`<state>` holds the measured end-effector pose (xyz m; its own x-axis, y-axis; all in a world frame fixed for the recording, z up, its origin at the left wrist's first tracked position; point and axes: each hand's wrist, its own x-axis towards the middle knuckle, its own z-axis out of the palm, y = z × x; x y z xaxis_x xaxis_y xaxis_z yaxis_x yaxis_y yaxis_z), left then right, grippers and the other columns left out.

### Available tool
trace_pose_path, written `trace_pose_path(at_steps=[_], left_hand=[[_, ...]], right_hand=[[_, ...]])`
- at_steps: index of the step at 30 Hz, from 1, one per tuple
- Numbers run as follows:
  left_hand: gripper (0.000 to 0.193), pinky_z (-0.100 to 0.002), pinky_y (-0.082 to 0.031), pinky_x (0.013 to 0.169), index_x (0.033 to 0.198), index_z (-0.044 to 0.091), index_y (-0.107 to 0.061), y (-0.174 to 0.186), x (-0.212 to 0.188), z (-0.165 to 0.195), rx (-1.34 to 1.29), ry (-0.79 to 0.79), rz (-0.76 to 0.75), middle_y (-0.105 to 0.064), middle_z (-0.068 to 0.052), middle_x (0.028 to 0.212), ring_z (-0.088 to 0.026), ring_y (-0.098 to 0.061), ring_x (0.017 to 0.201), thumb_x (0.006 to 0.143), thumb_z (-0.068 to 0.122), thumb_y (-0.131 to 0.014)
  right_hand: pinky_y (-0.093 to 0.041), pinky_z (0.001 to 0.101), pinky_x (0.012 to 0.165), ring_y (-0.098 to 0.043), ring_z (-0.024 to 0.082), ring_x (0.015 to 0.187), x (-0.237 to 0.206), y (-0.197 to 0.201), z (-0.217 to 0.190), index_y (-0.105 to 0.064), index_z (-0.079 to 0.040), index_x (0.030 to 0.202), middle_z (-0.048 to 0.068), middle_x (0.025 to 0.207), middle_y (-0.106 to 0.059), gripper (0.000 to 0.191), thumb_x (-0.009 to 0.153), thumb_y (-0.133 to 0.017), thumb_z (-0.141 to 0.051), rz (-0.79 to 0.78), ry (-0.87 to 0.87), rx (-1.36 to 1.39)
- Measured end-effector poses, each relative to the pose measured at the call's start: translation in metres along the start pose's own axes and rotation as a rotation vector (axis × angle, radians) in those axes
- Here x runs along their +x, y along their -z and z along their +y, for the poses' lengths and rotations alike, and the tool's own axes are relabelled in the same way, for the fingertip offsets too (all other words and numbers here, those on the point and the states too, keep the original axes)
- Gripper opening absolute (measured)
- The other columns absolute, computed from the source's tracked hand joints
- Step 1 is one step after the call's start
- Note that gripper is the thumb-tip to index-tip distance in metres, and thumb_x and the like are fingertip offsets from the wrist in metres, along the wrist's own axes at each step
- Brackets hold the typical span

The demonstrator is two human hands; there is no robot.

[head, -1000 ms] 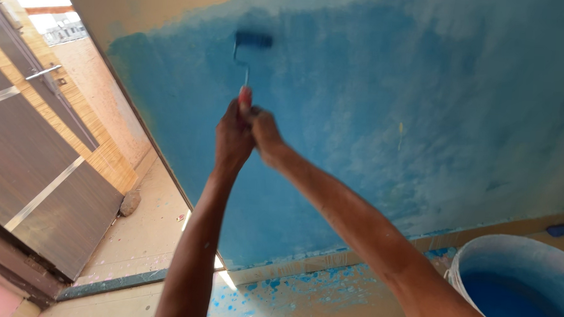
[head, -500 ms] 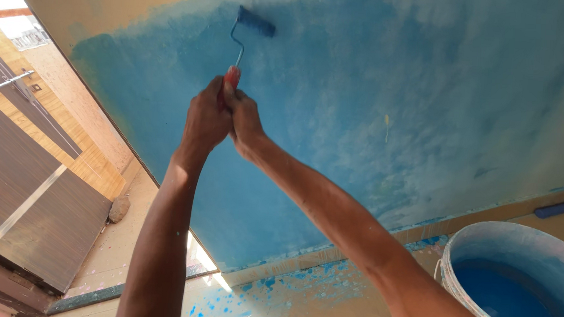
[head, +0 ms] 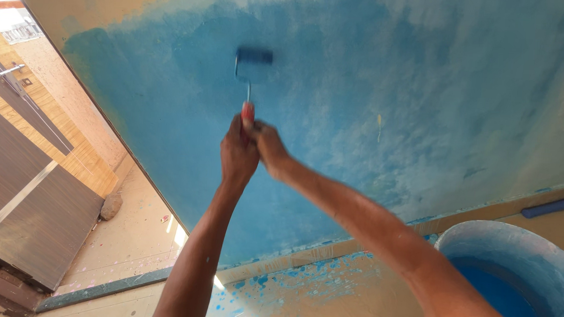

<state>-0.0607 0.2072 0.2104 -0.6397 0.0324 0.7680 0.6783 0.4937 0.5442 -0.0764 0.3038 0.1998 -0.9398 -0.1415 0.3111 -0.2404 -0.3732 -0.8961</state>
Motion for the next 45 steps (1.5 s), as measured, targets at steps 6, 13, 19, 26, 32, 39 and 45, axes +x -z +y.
trace_pose_path(at_steps=[6,13,19,26,32,39,45], left_hand=[[0.039,-0.045,-0.059,0.063,0.137,0.002,-0.056,-0.044,0.023,0.006,-0.071,0.049,0.103,-0.076,-0.019,0.097,-0.03,-0.078,0.085,0.1,0.012,-0.058],[0.042,-0.041,-0.061,0.054,0.141,0.004,-0.05,-0.072,-0.12,-0.048,-0.054,0.2,0.015,-0.076,-0.018,0.087,-0.031,-0.077,0.073,0.099,0.007,-0.052],[0.044,-0.042,-0.063,0.054,0.143,0.009,-0.049,-0.062,-0.088,-0.04,-0.016,0.263,-0.058,-0.076,-0.017,0.094,-0.033,-0.078,0.072,0.099,0.007,-0.049],[0.023,-0.046,-0.056,0.061,0.127,0.002,-0.06,-0.052,0.019,0.01,-0.028,-0.066,-0.002,-0.076,-0.02,0.091,-0.034,-0.078,0.079,0.105,0.008,-0.056],[0.043,-0.046,-0.057,0.058,0.139,0.004,-0.055,-0.085,-0.054,-0.001,-0.076,0.064,0.101,-0.075,-0.02,0.09,-0.034,-0.077,0.079,0.096,0.004,-0.055],[0.052,-0.045,-0.06,0.07,0.145,0.002,-0.049,-0.128,-0.1,0.003,-0.218,0.087,0.203,-0.074,-0.024,0.103,-0.034,-0.076,0.093,0.094,0.005,-0.059],[0.045,-0.039,-0.062,0.078,0.142,-0.002,-0.054,-0.134,0.015,0.037,-0.356,-0.102,0.338,-0.075,-0.021,0.11,-0.027,-0.076,0.098,0.097,0.001,-0.058]], right_hand=[[-0.057,0.0416,0.098,-0.068,0.027,0.109,0.022,0.038,-0.035,-0.059,0.0,0.124,0.016,0.11,-0.068,0.05,0.102,-0.049,-0.044,-0.035,-0.013,-0.157],[-0.047,0.045,0.108,-0.062,0.027,0.12,-0.055,0.07,0.097,-0.056,-0.005,0.136,0.014,0.12,-0.066,0.051,0.1,-0.053,-0.042,-0.045,-0.113,-0.207],[-0.046,0.0382,0.105,-0.062,0.02,0.117,-0.042,0.063,0.088,-0.056,-0.009,0.134,0.008,0.118,-0.067,0.052,0.1,-0.052,-0.047,-0.008,-0.017,-0.149],[-0.058,0.0301,0.076,-0.065,0.014,0.086,0.021,0.061,-0.021,-0.061,-0.007,0.112,0.005,0.094,-0.064,0.041,0.102,-0.051,-0.045,-0.031,0.03,-0.07],[-0.054,0.038,0.09,-0.063,0.019,0.098,-0.028,0.087,0.023,-0.061,-0.005,0.121,0.008,0.103,-0.064,0.047,0.101,-0.053,-0.047,-0.084,0.0,-0.147],[-0.049,0.0409,0.103,-0.064,0.023,0.114,-0.049,0.121,0.038,-0.063,-0.007,0.126,0.011,0.117,-0.069,0.053,0.097,-0.055,-0.051,-0.047,-0.087,-0.379],[-0.056,0.0429,0.095,-0.071,0.025,0.102,0.029,0.116,-0.068,-0.066,-0.006,0.119,0.012,0.106,-0.073,0.055,0.093,-0.056,-0.054,-0.089,0.016,-0.529]])
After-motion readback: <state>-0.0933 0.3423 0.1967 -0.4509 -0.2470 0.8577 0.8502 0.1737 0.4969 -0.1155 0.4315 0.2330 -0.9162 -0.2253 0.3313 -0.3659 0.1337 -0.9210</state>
